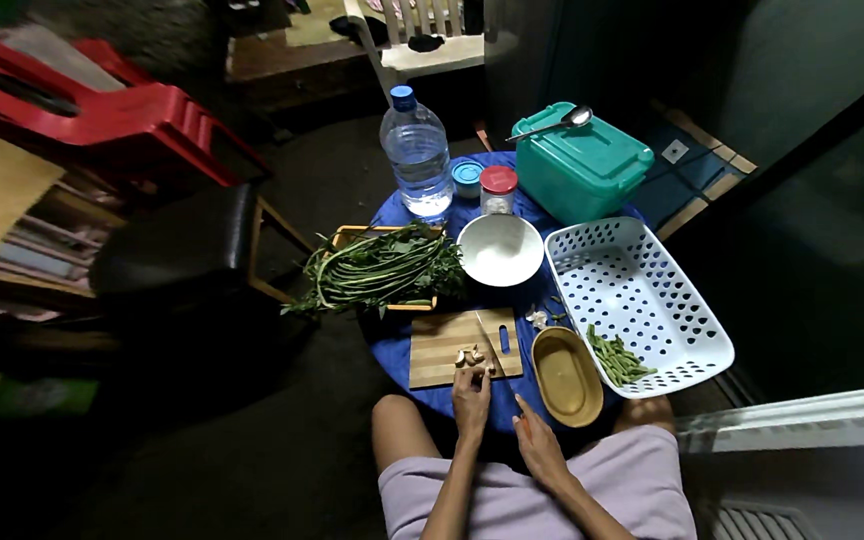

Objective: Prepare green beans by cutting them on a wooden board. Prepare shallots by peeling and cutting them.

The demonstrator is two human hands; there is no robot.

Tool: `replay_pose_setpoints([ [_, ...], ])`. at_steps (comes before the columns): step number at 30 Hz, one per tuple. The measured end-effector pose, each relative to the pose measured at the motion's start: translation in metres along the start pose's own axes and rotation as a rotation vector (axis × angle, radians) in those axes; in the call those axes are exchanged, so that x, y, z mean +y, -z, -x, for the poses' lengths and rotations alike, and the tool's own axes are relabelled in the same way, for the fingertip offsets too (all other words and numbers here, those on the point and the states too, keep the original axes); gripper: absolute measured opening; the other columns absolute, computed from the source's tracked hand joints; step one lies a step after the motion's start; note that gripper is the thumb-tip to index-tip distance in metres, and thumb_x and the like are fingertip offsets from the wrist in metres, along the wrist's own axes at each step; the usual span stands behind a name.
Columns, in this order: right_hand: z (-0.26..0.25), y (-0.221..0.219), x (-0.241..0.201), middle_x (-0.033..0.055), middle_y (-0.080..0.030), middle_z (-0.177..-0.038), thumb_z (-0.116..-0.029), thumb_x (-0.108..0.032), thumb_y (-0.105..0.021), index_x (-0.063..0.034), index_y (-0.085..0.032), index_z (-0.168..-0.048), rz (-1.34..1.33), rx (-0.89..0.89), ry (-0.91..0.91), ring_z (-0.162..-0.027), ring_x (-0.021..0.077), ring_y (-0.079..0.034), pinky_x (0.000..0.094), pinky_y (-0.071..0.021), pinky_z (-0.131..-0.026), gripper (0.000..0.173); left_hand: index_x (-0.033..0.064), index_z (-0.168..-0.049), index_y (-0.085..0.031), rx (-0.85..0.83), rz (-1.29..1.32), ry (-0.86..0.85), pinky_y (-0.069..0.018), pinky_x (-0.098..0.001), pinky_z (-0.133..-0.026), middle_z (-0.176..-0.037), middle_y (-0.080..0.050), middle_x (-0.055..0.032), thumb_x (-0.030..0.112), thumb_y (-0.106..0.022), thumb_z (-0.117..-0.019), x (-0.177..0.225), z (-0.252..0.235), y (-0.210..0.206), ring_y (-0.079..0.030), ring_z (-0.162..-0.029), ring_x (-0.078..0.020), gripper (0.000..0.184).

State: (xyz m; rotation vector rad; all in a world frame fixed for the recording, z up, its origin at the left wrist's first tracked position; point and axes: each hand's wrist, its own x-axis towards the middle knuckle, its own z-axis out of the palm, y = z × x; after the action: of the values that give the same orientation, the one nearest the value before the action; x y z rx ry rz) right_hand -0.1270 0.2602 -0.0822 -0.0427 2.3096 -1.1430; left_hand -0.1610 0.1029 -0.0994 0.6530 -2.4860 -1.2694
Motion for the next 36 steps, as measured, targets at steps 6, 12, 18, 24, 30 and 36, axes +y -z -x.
replay_pose_setpoints([
  [6,-0.001,0.000,-0.001,0.0222,-0.064,-0.130,-0.1086,-0.034,-0.041,-0.0146,-0.041,-0.158,0.005,-0.002,-0.013,-0.119,0.0382,-0.063,0.0576,-0.0480,-0.102,0.053,-0.0021,-0.095,-0.075,0.033,0.018,-0.049,-0.0571,-0.0328,-0.067,-0.094,-0.067,-0.0167,0.013,-0.075,-0.0891,0.002,0.006,-0.002,-0.065,-0.072,-0.0196,0.016],
  [12,-0.001,0.000,-0.001,0.0221,-0.065,-0.129,-0.1083,-0.032,-0.042,-0.0157,-0.041,-0.158,0.006,-0.006,-0.014,-0.116,0.0374,-0.064,0.0573,-0.0490,-0.101,0.052,-0.0028,-0.102,-0.075,0.102,0.059,-0.046,-0.0592,-0.0369,-0.080,-0.109,-0.069,-0.0211,0.011,-0.072,-0.0929,0.014,-0.001,-0.016,-0.069,-0.091,-0.0258,0.017],
  [18,-0.001,0.003,-0.004,0.0228,-0.063,-0.131,-0.1085,-0.031,-0.042,-0.0158,-0.040,-0.158,0.008,-0.022,-0.032,-0.119,0.0384,-0.063,0.0576,-0.0476,-0.103,0.052,-0.0061,-0.105,-0.073,0.043,0.009,0.035,-0.0579,-0.0435,-0.087,-0.107,-0.070,-0.0231,0.006,-0.069,-0.0938,0.025,-0.008,-0.023,-0.070,-0.096,-0.0315,0.017],
  [24,-0.001,0.001,-0.001,0.0227,-0.064,-0.129,-0.1084,-0.031,-0.042,-0.0155,-0.041,-0.158,0.005,-0.005,-0.018,-0.117,0.0385,-0.064,0.0574,-0.0481,-0.102,0.052,-0.0055,-0.102,-0.073,0.023,-0.045,0.011,-0.0588,-0.0442,-0.081,-0.105,-0.070,-0.0222,0.005,-0.070,-0.0914,0.023,-0.005,-0.026,-0.070,-0.087,-0.0300,0.015],
  [30,-0.001,-0.003,0.003,0.0223,-0.065,-0.129,-0.1080,-0.030,-0.043,-0.0138,-0.044,-0.156,-0.005,0.036,0.016,-0.115,0.0379,-0.065,0.0568,-0.0495,-0.100,0.051,-0.0072,-0.099,-0.072,0.018,-0.075,-0.006,-0.0587,-0.0458,-0.081,-0.102,-0.069,-0.0237,0.005,-0.071,-0.0886,0.020,-0.007,-0.028,-0.070,-0.087,-0.0321,0.016],
  [36,-0.003,-0.001,0.000,0.0218,-0.065,-0.131,-0.1077,-0.031,-0.043,-0.0143,-0.042,-0.157,0.000,0.027,0.005,-0.117,0.0384,-0.064,0.0580,-0.0487,-0.101,0.052,-0.0057,-0.098,-0.072,0.003,-0.044,-0.017,-0.0596,-0.0446,-0.083,-0.101,-0.069,-0.0216,0.006,-0.074,-0.0871,0.014,-0.002,-0.021,-0.070,-0.090,-0.0303,0.016],
])
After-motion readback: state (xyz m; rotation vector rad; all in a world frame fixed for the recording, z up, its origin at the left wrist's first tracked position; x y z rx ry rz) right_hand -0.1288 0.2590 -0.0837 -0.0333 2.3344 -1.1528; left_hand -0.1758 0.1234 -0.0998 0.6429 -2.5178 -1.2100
